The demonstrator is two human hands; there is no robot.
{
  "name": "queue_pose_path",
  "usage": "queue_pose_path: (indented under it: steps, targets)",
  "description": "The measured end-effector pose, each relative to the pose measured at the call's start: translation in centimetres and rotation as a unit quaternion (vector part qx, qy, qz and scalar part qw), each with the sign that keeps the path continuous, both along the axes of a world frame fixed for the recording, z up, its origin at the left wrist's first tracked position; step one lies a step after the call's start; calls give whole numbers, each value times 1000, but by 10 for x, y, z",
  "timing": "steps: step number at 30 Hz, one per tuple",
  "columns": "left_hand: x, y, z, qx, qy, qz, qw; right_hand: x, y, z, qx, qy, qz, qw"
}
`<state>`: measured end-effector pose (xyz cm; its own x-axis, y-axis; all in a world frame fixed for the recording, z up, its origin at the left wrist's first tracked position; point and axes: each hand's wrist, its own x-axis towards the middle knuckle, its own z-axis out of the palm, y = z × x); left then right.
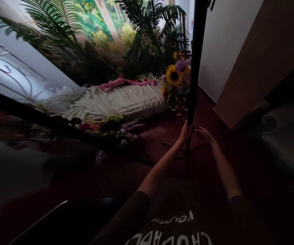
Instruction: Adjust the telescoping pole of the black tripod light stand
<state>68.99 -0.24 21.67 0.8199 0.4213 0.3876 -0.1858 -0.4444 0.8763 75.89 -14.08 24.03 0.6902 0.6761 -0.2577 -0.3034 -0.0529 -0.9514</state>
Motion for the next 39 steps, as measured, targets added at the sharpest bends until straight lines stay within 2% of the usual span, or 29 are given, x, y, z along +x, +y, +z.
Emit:
queue_pose_path:
  steps: [17,22,26,29,31,34,37,39]
  targets:
    - [2,-1,-2,-15,1,4,1000,12,-6,12,-59,-127,45,989]
    - [2,-1,-1,-17,1,6,1000,10,-6,18,-61,-197,50,977]
    - [1,-1,1,-19,-2,3,1000,9,-7,18,-74,-277,40,957]
    - [2,-1,1,-16,-2,11,1000,9,-8,15,-107,-363,28,925]
    - [2,-2,0,-16,-2,12,1000,9,-10,14,-139,-430,27,892]
    - [3,-2,-1,-19,-8,6,1000,10,-11,14,-202,-530,34,823]
    - [3,-2,-2,-17,-14,8,1000,9,-12,16,-279,-615,36,737]
    - [4,-2,-2,-16,-14,10,1000,6,-13,16,-318,-643,35,696]
